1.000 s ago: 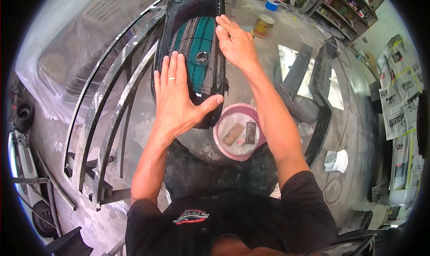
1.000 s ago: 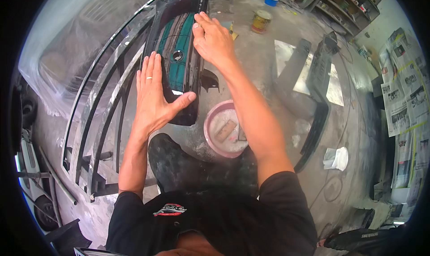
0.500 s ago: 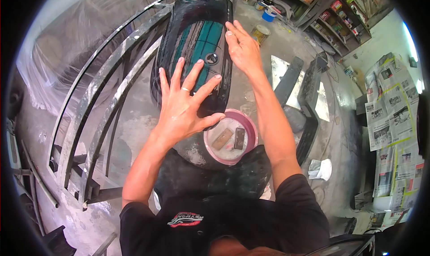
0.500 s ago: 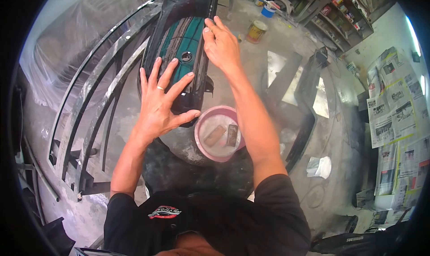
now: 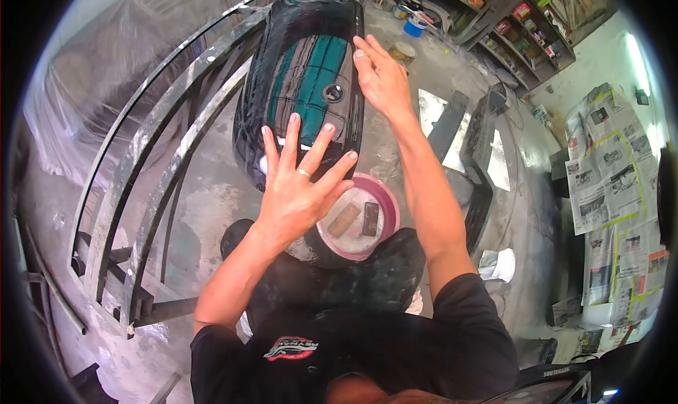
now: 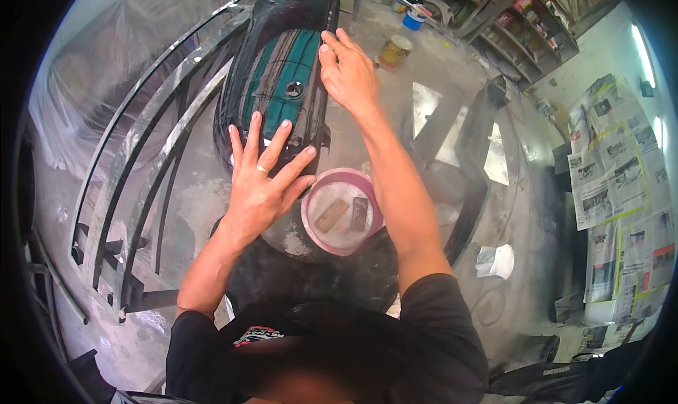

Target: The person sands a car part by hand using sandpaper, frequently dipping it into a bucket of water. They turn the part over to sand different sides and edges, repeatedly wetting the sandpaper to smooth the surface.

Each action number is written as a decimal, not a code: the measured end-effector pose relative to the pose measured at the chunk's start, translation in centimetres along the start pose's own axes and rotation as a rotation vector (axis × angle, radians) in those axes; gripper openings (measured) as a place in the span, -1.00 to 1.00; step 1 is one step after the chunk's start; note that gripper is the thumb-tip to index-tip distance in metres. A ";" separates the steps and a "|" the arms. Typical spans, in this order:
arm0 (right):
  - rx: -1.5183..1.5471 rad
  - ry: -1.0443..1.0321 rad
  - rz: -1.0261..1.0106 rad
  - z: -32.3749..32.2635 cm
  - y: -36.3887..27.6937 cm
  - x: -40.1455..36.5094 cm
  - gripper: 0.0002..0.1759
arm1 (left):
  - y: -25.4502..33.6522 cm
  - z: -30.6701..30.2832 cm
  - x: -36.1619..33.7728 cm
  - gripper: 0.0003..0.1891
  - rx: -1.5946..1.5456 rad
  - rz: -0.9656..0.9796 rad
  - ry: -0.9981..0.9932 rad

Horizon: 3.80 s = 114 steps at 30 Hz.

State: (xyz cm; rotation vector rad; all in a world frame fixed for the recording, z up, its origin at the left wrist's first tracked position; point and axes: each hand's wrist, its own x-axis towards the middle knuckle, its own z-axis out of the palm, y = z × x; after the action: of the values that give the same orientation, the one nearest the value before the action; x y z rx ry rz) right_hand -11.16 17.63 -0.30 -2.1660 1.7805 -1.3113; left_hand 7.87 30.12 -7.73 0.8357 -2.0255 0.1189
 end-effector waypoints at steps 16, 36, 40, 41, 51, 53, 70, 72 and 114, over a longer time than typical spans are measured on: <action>0.828 -0.286 0.556 1.8 12.1 -14.2 -0.47 | -3.7 -0.4 7.6 -0.09 0.088 -0.092 -0.228; -0.420 -0.948 0.382 11.4 23.3 -33.8 -0.67 | -4.7 -0.5 6.8 -0.56 -0.122 -0.151 -0.172; -0.519 -0.720 0.405 13.9 26.7 -35.1 -0.71 | -4.8 -0.3 6.6 -0.57 -0.060 -0.180 -0.135; -0.562 -0.658 0.385 14.7 27.5 -35.6 -0.73 | -4.8 -0.3 6.6 -0.56 -0.041 -0.185 -0.140; -0.334 -1.516 0.359 13.4 26.2 -35.0 -0.56 | -4.1 -0.4 6.4 -0.56 -0.030 -0.223 -0.118; -0.304 -1.492 0.448 13.6 26.8 -35.6 -0.56 | -4.0 -0.4 6.4 -0.57 -0.026 -0.229 -0.122; -0.119 -0.150 0.474 10.8 22.6 -30.5 -0.63 | -1.1 -0.9 2.4 -0.18 0.113 0.002 -0.116; 0.035 0.169 0.508 10.0 21.1 -29.0 -0.67 | -0.6 -2.1 2.7 0.00 0.064 -0.062 -0.282; 0.119 -0.296 0.701 7.1 7.3 -32.3 -0.70 | -7.1 0.6 9.5 -0.45 -0.031 -0.175 -0.275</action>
State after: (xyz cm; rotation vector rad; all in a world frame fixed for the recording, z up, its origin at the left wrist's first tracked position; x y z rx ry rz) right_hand -11.86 38.58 -26.88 -1.3646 1.9857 -0.8454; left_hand 8.34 19.60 -2.33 1.0511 -2.1902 -0.1332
